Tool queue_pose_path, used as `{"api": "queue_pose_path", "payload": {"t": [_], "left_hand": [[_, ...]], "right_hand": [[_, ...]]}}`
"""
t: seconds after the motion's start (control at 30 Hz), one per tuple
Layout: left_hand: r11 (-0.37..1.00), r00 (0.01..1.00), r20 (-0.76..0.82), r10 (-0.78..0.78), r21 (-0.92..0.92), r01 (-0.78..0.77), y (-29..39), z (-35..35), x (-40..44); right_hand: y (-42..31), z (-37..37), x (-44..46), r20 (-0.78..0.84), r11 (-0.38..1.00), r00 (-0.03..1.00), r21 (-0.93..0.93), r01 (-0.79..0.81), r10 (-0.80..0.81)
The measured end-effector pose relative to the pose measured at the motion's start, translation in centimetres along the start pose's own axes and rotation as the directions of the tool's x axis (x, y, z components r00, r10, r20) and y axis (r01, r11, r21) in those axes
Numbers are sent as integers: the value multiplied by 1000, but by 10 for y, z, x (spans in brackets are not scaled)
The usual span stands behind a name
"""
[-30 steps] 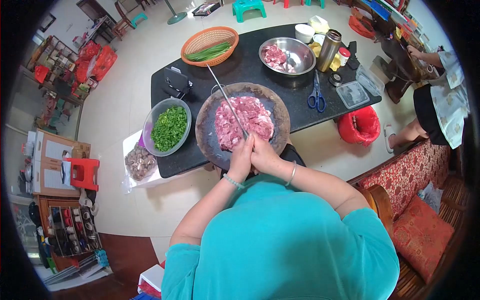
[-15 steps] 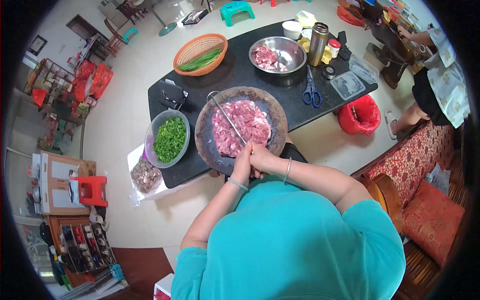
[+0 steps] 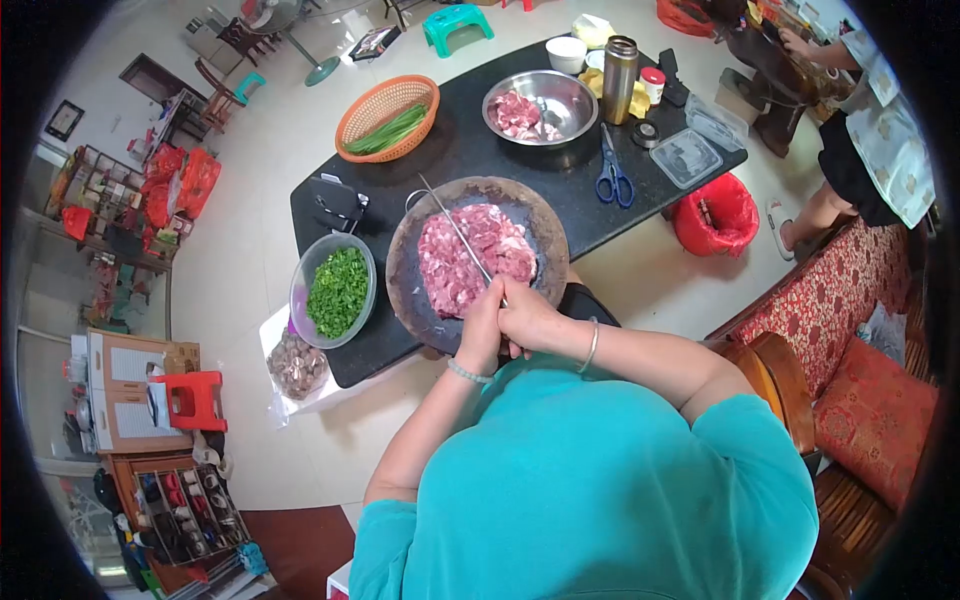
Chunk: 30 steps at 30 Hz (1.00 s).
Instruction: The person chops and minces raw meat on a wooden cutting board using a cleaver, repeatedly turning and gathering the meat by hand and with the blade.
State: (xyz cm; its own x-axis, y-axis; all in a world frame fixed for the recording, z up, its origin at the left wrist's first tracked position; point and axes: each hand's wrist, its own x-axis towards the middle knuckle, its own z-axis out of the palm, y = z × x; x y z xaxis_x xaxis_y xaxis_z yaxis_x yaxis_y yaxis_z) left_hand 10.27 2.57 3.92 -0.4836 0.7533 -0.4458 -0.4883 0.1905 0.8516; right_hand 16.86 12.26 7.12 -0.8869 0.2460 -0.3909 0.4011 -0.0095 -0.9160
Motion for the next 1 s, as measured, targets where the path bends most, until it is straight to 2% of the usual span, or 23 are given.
{"api": "queue_pose_path", "payload": {"t": [0.03,0.07,0.1,0.13,0.17,0.2,0.23,0.27,0.37,0.43,0.47,0.5,0.57,0.6,0.67,0.77,0.8,0.83,0.87,0.9,0.93,0.97,1.0], "left_hand": [[988,989,-81,125,96,-117,13,11,-10],[989,989,-83,121,90,-113,6,9,0],[840,858,-107,502,295,-455,-7,3,16],[537,594,-45,803,486,-689,-17,-1,26],[538,613,-38,789,523,-661,-20,-2,27],[882,914,-78,398,306,-358,-23,-9,25],[993,997,1,-83,83,83,-25,-15,21],[987,992,-25,-126,94,128,-29,-13,24],[996,996,5,-92,21,92,-14,-12,15],[992,991,-80,104,76,-98,11,6,-9],[942,944,-151,294,216,-258,13,9,-12],[941,943,-153,296,217,-260,1,0,-1],[650,711,-50,701,456,-608,-17,-16,22],[909,909,-176,377,256,-328,-21,-13,13],[989,989,-27,-145,1,145,-25,-22,13],[993,992,-72,-104,-62,99,-4,-12,1],[998,997,-69,-23,52,27,7,-8,-9],[990,986,-131,104,104,-91,7,-5,-10],[964,954,-186,237,165,-207,8,-3,-10],[812,823,-164,544,349,-467,-18,-21,13],[898,903,-170,395,276,-341,-10,-14,6],[959,959,-163,233,203,-199,-3,-8,-3],[997,999,-33,0,75,2,-21,-26,9]], "right_hand": [[-10,-2,-10,-20,997,997,-37,71,-72],[-2,1,-7,-64,977,976,-57,207,-210],[17,5,6,-60,977,976,-59,206,-209],[42,11,24,-176,882,868,-184,434,-463],[43,13,27,-252,723,681,-327,609,-688],[43,11,27,-186,938,923,-146,314,-337],[33,8,21,-45,998,997,-4,-63,62],[42,10,28,-20,994,994,18,-108,109],[12,6,13,-16,995,995,-6,-96,96],[-11,0,-11,-1,996,998,-60,69,-69],[-10,3,-11,-28,982,982,-40,185,-186],[9,9,2,-25,981,982,-41,187,-188],[31,21,26,-216,747,727,-353,564,-651],[26,16,18,-84,971,968,-53,233,-237],[32,14,34,84,990,989,-90,-113,120],[3,10,18,73,989,992,-110,-99,107],[-8,7,4,49,994,999,-105,-12,17],[-5,7,2,50,994,998,-105,-21,26],[-2,9,1,10,985,990,-101,140,-140],[0,11,1,-31,948,951,-101,302,-306],[16,15,12,-59,933,934,-101,346,-353],[22,17,18,-13,980,983,-88,180,-182],[27,17,25,34,996,999,-83,9,-6]]}}
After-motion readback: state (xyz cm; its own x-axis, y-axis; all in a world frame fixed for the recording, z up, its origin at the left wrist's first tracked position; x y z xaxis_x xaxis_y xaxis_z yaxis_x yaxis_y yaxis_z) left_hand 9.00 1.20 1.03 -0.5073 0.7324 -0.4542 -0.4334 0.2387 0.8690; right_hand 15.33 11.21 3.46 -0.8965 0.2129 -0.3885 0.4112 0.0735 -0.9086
